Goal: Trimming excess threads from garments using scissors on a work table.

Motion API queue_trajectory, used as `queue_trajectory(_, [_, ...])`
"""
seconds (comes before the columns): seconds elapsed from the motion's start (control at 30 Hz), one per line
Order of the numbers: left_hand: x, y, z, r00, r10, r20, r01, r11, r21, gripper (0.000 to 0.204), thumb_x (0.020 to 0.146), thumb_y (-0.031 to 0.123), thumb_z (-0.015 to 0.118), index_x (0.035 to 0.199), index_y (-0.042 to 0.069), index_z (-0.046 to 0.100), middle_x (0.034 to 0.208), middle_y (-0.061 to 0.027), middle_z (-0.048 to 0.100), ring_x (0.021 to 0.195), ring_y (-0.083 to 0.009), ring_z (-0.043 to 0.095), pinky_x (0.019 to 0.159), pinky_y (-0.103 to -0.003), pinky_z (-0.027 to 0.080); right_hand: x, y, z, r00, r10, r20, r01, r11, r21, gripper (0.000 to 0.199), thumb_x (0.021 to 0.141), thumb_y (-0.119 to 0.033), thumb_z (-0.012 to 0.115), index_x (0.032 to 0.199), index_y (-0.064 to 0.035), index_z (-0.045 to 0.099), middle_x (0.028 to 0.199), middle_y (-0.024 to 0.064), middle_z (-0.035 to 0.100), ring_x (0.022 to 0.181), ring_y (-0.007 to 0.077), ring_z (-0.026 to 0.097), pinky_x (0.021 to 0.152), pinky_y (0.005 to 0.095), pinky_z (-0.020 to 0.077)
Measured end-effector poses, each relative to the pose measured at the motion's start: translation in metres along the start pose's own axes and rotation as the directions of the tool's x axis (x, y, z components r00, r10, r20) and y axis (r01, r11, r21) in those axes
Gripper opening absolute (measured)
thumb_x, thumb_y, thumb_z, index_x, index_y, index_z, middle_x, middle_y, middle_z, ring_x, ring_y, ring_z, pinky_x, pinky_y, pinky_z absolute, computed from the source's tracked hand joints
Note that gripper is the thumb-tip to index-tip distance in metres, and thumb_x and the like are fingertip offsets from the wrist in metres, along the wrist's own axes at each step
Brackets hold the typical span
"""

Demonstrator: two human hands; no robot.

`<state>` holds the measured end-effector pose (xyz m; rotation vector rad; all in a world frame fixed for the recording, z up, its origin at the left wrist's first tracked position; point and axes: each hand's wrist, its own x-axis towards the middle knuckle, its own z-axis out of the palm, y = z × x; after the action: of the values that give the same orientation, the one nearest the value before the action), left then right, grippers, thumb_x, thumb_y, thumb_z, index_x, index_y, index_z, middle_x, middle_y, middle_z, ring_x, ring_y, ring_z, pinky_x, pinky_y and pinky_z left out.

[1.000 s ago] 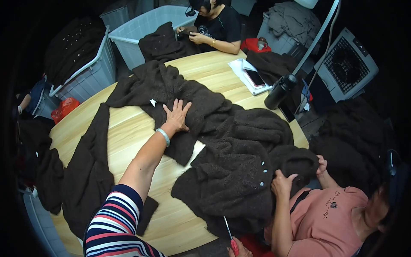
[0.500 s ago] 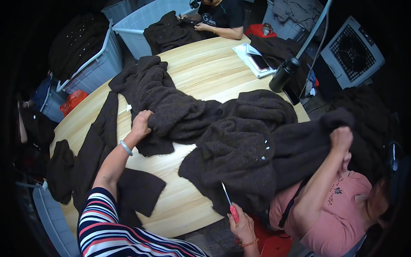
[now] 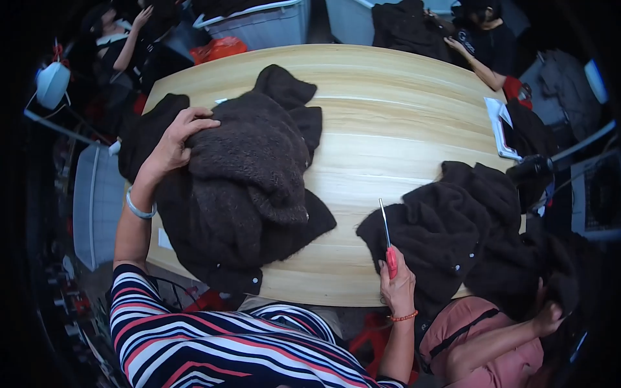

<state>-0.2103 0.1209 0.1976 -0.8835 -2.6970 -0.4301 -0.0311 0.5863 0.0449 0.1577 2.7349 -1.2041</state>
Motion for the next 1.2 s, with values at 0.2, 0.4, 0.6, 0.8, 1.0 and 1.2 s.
queue_trajectory(0.2, [-0.06, -0.021, -0.025, 0.982, -0.186, -0.012, 0.186, 0.969, 0.163, 0.025, 0.061, -0.012, 0.05, 0.08, 0.003, 0.059, 0.076, -0.0125, 0.056, 0.081, -0.0327, 0.057, 0.068, -0.038, 0.048, 0.025, -0.05, 0.029, 0.98, -0.14, 0.143, 0.148, 0.988, -0.046, 0.037, 0.089, -0.016, 0.061, 0.125, -0.0092, 0.053, 0.097, 0.0233, 0.064, 0.091, 0.0427, 0.063, 0.077, 0.0447, 0.0517])
queue_trajectory(0.4, [-0.019, -0.068, -0.096, 0.881, 0.147, -0.451, 0.086, 0.885, 0.457, 0.013, 0.069, -0.006, 0.056, 0.079, 0.002, 0.057, 0.077, -0.0115, 0.056, 0.077, -0.0307, 0.058, 0.068, -0.034, 0.046, 0.036, -0.082, 0.043, 0.95, -0.236, 0.205, 0.258, 0.962, -0.085, 0.036, 0.089, -0.015, 0.062, 0.123, -0.0089, 0.054, 0.095, 0.0237, 0.064, 0.09, 0.0428, 0.063, 0.076, 0.0458, 0.0516])
queue_trajectory(0.6, [-0.09, -0.112, -0.075, 0.936, -0.171, -0.308, 0.351, 0.539, 0.766, 0.025, 0.069, -0.002, 0.06, 0.093, 0.006, 0.061, 0.092, -0.0097, 0.061, 0.097, -0.0323, 0.057, 0.078, -0.04, 0.047, 0.031, -0.078, 0.05, 0.95, -0.226, 0.215, 0.248, 0.965, -0.083, 0.036, 0.089, -0.013, 0.061, 0.123, -0.0055, 0.053, 0.088, 0.0203, 0.065, 0.083, 0.0388, 0.066, 0.073, 0.0399, 0.0517])
queue_trajectory(0.8, [-0.164, 0.011, 0.043, 0.742, -0.54, 0.397, 0.532, 0.835, 0.141, 0.093, 0.065, 0.039, 0.083, 0.143, 0.013, 0.039, 0.143, -0.0237, 0.037, 0.129, -0.0397, 0.04, 0.106, -0.045, 0.036, 0.025, -0.097, 0.057, 0.925, -0.236, 0.299, 0.274, 0.957, -0.094, 0.038, 0.088, -0.015, 0.063, 0.124, -0.0097, 0.054, 0.086, 0.0215, 0.064, 0.082, 0.0406, 0.064, 0.072, 0.0444, 0.0512])
queue_trajectory(1.0, [-0.223, 0.015, 0.052, 0.799, -0.597, 0.07, 0.6, 0.799, -0.041, 0.039, 0.083, 0.01, 0.07, 0.12, 0.005, 0.059, 0.106, -0.014, 0.06, 0.088, -0.0265, 0.063, 0.072, -0.034, 0.053, 0.025, -0.13, 0.07, 0.821, -0.422, 0.385, 0.467, 0.884, -0.029, 0.044, 0.087, -0.017, 0.065, 0.129, -0.0129, 0.052, 0.084, 0.0208, 0.064, 0.08, 0.0384, 0.064, 0.07, 0.0464, 0.0506])
queue_trajectory(1.2, [-0.196, 0.072, 0.031, 0.696, -0.667, 0.267, 0.649, 0.424, -0.632, 0.015, 0.086, 0.003, 0.064, 0.1, 0.001, 0.066, 0.081, -0.0037, 0.059, 0.067, -0.0103, 0.06, 0.055, -0.023, 0.046, 0.014, -0.182, 0.074, 0.715, -0.415, 0.562, 0.531, 0.845, -0.053, 0.044, 0.085, -0.016, 0.066, 0.127, -0.0105, 0.053, 0.08, 0.0203, 0.064, 0.077, 0.0374, 0.065, 0.068, 0.0435, 0.0512])
